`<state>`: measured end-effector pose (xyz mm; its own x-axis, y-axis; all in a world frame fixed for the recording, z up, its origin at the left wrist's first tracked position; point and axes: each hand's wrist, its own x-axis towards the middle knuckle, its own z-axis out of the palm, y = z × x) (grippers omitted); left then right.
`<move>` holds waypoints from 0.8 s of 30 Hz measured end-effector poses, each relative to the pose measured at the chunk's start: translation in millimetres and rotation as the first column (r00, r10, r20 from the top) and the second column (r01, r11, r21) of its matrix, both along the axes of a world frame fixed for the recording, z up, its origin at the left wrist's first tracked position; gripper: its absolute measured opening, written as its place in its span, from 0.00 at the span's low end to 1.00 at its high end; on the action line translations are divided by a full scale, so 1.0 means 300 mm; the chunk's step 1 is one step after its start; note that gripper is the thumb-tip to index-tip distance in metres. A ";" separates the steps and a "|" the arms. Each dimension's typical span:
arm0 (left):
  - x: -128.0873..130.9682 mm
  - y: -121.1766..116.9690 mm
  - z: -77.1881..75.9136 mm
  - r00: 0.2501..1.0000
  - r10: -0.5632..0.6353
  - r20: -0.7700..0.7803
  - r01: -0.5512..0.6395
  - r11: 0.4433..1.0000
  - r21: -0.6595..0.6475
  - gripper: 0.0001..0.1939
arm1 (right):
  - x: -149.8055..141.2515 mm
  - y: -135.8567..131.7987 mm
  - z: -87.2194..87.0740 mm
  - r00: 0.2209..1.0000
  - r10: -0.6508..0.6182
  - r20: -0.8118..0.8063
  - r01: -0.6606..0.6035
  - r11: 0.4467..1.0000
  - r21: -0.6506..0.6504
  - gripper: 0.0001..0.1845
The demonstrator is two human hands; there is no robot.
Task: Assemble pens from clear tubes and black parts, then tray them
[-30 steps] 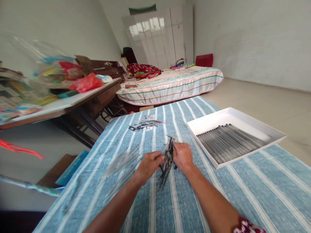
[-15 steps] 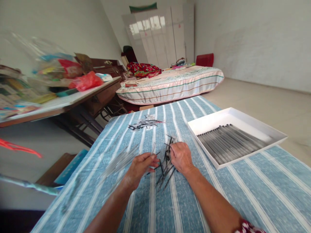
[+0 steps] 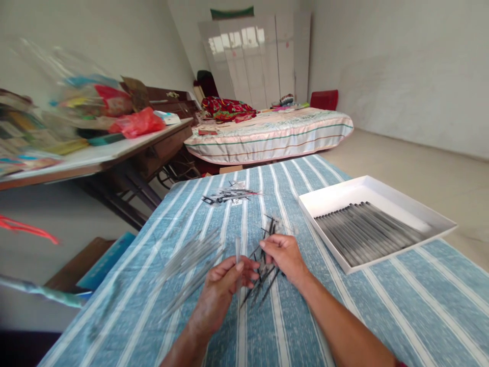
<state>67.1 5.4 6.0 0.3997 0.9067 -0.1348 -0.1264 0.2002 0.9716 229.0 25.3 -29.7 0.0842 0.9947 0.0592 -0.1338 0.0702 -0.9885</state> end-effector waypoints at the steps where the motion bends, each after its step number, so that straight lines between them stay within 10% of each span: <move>1: 0.001 -0.001 -0.005 1.000 -0.011 0.003 0.011 1.000 -0.011 0.13 | -0.001 0.000 0.001 0.998 0.020 -0.063 -0.021 1.000 -0.018 0.15; 6: -0.019 0.005 -0.015 0.998 -0.014 -0.059 0.013 1.000 -0.023 0.15 | 0.017 0.010 -0.006 0.943 0.041 -0.330 -0.057 0.998 -0.039 0.10; 10: -0.069 0.030 -0.017 0.903 0.058 -0.425 0.008 0.988 0.152 0.12 | 0.056 0.029 -0.018 0.880 -0.020 -0.475 0.012 1.000 -0.019 0.09; 15: -0.103 0.048 -0.005 0.710 0.082 -0.699 0.213 0.922 0.324 0.11 | 0.075 0.035 -0.025 0.882 -0.038 -0.469 0.038 0.999 -0.008 0.09; 24: -0.096 0.046 0.002 0.634 0.106 -0.766 0.280 0.892 0.355 0.12 | 0.094 0.040 -0.036 0.881 -0.100 -0.462 0.106 0.994 -0.014 0.08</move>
